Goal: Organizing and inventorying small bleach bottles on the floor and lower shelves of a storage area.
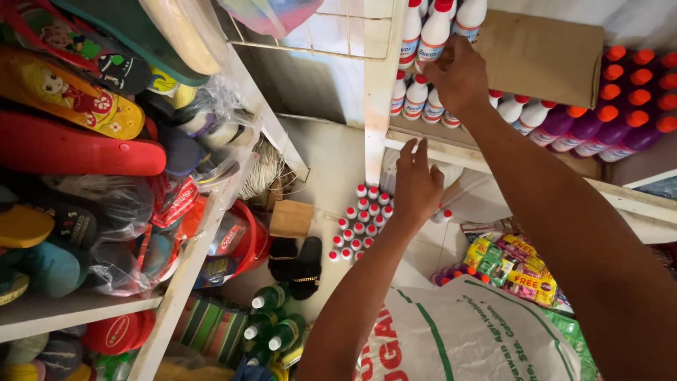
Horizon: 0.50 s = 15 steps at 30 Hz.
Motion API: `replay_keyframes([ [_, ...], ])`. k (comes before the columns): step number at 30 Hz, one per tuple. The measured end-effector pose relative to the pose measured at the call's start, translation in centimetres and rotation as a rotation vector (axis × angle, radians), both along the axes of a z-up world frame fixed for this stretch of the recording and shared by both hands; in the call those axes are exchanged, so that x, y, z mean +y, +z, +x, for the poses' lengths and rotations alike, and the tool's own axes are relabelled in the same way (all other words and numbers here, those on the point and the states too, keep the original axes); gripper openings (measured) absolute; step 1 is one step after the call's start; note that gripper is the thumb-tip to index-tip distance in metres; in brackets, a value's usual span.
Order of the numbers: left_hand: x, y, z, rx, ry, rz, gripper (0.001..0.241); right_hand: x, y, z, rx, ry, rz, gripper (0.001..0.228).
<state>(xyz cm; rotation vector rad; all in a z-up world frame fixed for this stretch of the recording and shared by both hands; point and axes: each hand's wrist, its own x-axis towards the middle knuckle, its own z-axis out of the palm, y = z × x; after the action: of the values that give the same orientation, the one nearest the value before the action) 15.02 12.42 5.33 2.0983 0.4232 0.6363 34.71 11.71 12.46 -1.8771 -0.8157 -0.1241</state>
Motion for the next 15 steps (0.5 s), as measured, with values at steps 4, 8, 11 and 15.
replay_keyframes([
  [4,-0.2,-0.6,-0.4,-0.062,0.025,0.062,0.059,0.0,0.1,0.0,-0.015,-0.037,-0.093,0.036],
  [8,-0.8,-0.9,-0.8,-0.081,0.036,0.071,0.059,-0.2,-0.8,0.5,-0.031,-0.067,-0.122,0.036],
  [11,-1.0,-0.4,-1.5,-0.081,0.012,0.042,0.057,-1.0,-1.6,0.7,0.035,0.067,0.068,0.035],
  [15,-1.5,-0.2,-2.0,-0.13,0.019,0.016,0.053,-4.1,-1.8,-2.0,-0.147,-0.012,0.099,0.027],
])
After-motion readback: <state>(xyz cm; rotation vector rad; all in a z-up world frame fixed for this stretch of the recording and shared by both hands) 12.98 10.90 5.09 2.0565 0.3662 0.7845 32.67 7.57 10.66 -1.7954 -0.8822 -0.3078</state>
